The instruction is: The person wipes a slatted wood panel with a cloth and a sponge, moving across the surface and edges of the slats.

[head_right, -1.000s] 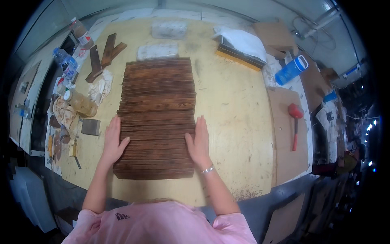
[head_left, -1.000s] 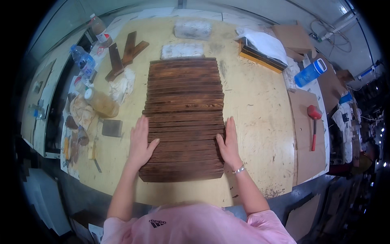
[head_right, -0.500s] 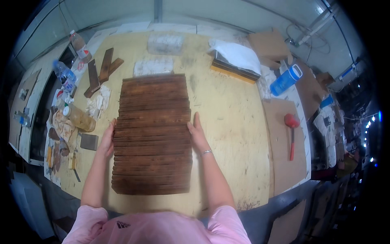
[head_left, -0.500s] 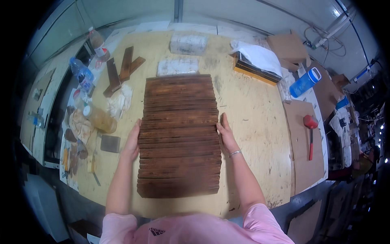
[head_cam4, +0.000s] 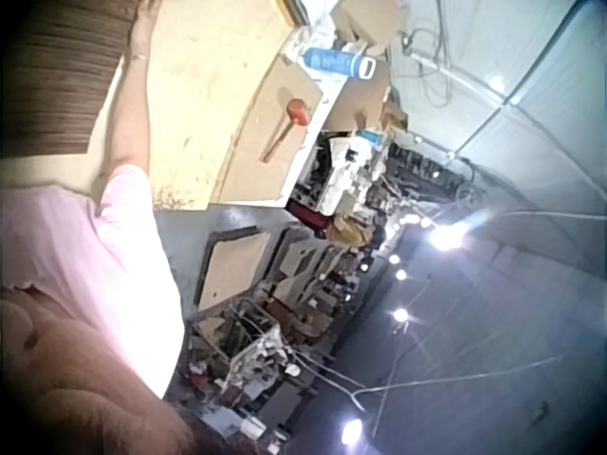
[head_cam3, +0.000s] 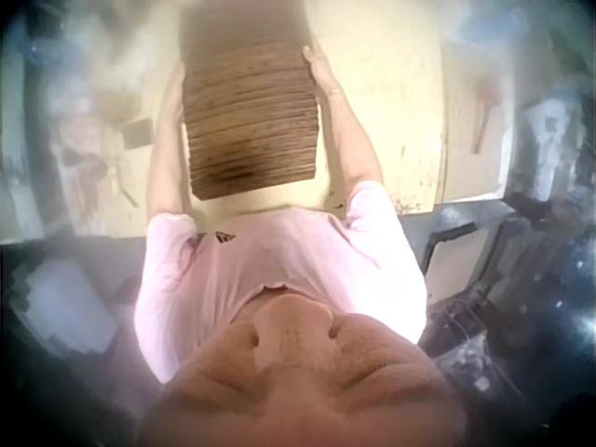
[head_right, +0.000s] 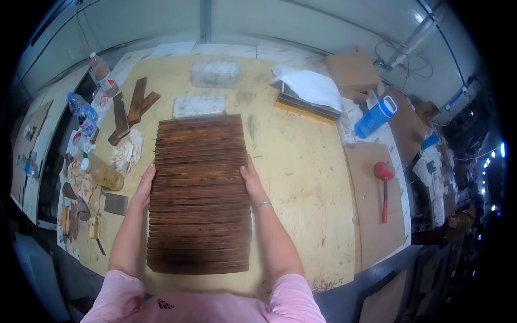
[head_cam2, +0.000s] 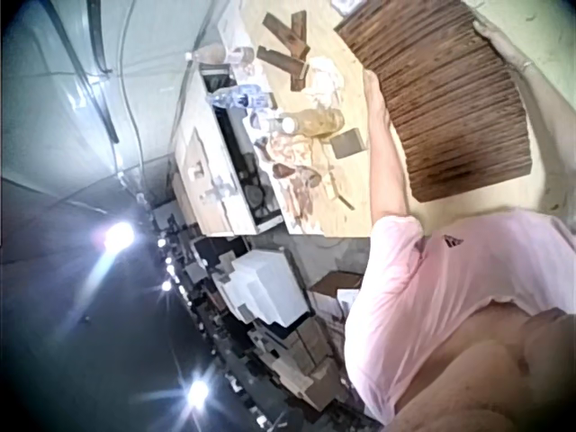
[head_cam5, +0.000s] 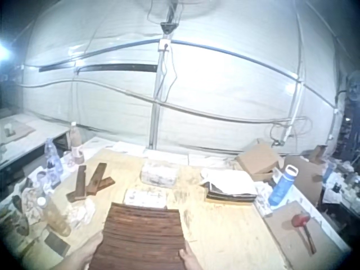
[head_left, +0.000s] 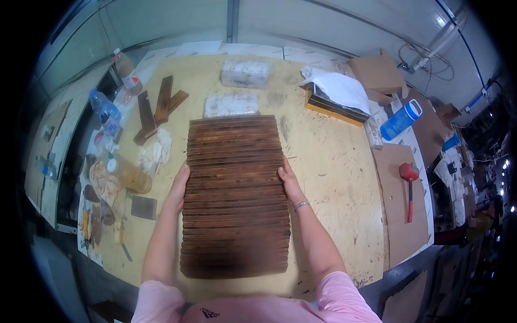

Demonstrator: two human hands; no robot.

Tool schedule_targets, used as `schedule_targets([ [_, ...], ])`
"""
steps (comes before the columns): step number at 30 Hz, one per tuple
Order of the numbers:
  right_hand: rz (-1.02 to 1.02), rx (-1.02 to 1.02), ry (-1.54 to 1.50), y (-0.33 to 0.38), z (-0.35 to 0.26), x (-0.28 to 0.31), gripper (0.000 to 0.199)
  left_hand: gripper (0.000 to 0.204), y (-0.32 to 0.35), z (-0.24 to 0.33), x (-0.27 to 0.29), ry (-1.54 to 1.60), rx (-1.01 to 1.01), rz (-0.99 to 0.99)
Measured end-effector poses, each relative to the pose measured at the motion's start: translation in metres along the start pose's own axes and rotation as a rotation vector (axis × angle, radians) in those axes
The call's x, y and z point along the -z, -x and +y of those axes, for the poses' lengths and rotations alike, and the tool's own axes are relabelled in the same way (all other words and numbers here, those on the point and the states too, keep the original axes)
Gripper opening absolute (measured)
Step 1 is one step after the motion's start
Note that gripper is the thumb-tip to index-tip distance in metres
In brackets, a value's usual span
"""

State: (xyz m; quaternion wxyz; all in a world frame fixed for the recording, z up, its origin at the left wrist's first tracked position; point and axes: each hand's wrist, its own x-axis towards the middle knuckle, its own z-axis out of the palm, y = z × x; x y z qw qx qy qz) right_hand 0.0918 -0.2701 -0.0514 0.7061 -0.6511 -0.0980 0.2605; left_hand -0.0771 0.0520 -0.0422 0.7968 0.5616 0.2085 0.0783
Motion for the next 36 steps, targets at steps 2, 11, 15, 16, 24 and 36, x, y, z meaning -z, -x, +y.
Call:
schedule_targets([
  [2, -0.044, 0.0, 0.001, -0.001, -0.003, -0.002, 0.064, 0.058, -0.003, -0.008, 0.011, -0.075, -0.059, -0.01],
  [11, 0.081, -0.007, -0.07, 0.019, -0.008, 0.006, 0.078, 0.073, 0.027, 0.006, 0.017, -0.163, -0.031, -0.013],
  [15, -0.051, -0.011, -0.039, 0.111, -0.004, 0.029, 0.101, 0.083, 0.102, -0.01, 0.033, -0.149, 0.02, 0.036],
  [16, -0.095, 0.006, 0.046, 0.14, 0.01, 0.036, 0.109, 0.084, 0.134, -0.014, 0.031, -0.133, 0.053, 0.038],
  [24, -0.165, -0.017, 0.517, 0.26, 0.026, 0.003, 0.131, 0.071, 0.256, -0.045, -0.01, -0.047, 0.031, 0.099],
  [36, -0.074, 0.038, 0.494, 0.262, 0.044, -0.005, 0.119, 0.059, 0.254, -0.053, -0.025, -0.092, -0.016, 0.165],
])
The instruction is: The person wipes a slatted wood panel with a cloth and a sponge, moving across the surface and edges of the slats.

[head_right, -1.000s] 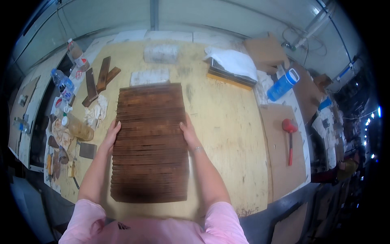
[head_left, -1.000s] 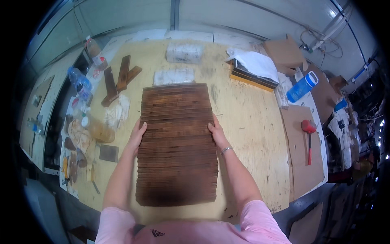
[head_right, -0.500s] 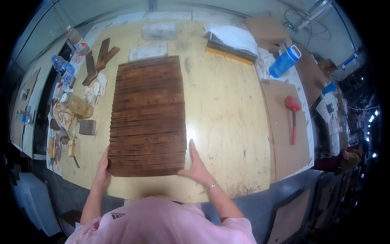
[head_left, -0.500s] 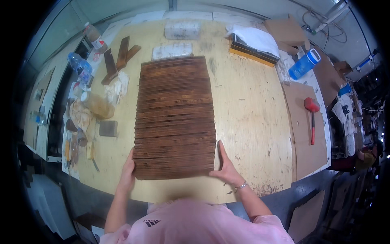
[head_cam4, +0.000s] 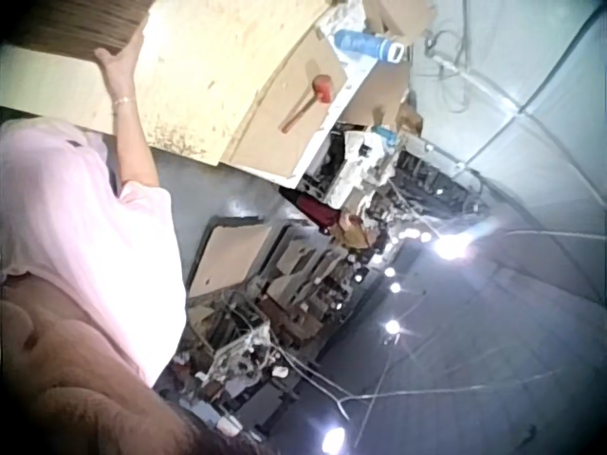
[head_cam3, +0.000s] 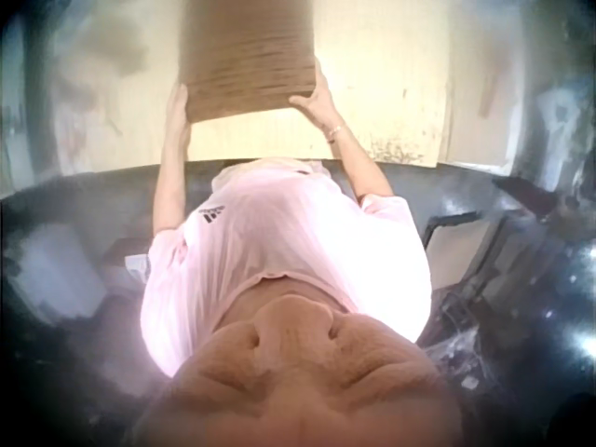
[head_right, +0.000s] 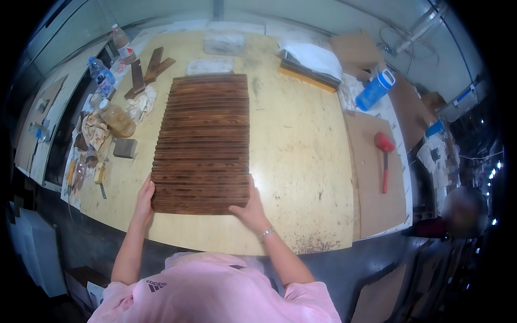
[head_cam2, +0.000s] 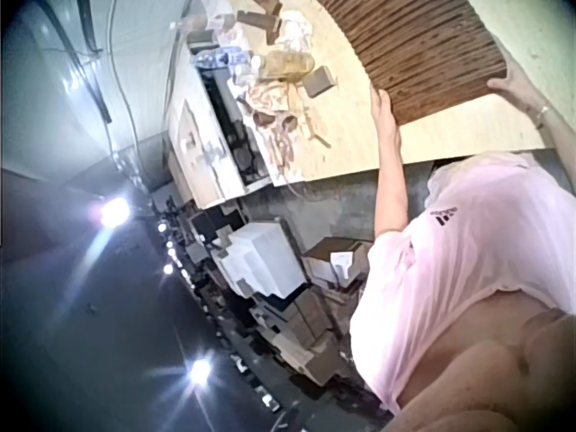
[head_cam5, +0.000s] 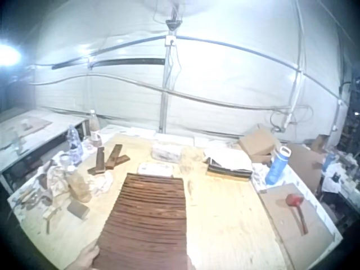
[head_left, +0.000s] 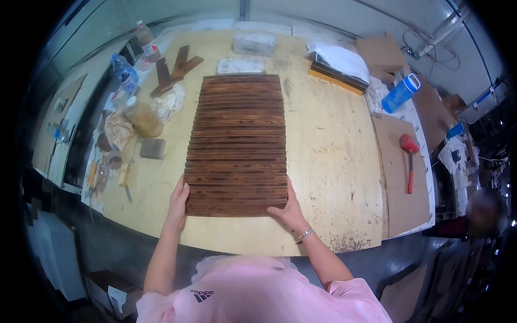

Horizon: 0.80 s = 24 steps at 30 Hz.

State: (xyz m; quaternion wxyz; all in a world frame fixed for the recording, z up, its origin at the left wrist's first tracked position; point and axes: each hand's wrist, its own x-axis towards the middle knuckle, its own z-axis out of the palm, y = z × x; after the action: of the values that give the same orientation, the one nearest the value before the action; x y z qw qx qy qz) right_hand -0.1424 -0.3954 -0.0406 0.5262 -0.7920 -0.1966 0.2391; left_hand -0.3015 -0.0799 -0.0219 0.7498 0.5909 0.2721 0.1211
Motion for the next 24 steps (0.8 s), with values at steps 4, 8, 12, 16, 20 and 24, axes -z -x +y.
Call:
schedule_targets([
  [4, 0.08, -0.028, -0.538, 0.002, -0.008, -0.007, 0.093, 0.058, -0.001, -0.003, 0.004, 0.026, -0.025, -0.029],
  [8, 0.31, -0.098, -0.509, -0.024, -0.014, -0.007, 0.051, 0.056, -0.009, -0.016, 0.021, -0.08, -0.043, -0.027],
  [12, 0.417, -0.224, -0.408, -0.049, -0.025, 0.009, 0.018, 0.055, -0.015, -0.03, 0.029, -0.204, -0.12, -0.018],
  [16, 0.394, -0.249, -0.426, -0.067, 0.009, 0.026, 0.012, 0.055, -0.02, -0.049, 0.033, -0.456, -0.209, 0.028],
  [20, 0.354, -0.271, -0.377, -0.069, 0.013, 0.033, 0.013, 0.055, -0.015, -0.04, 0.029, -0.519, -0.216, 0.071],
  [24, 0.343, -0.249, -0.319, -0.067, 0.024, 0.041, 0.012, 0.057, -0.007, -0.021, 0.026, -0.645, -0.2, 0.053],
])
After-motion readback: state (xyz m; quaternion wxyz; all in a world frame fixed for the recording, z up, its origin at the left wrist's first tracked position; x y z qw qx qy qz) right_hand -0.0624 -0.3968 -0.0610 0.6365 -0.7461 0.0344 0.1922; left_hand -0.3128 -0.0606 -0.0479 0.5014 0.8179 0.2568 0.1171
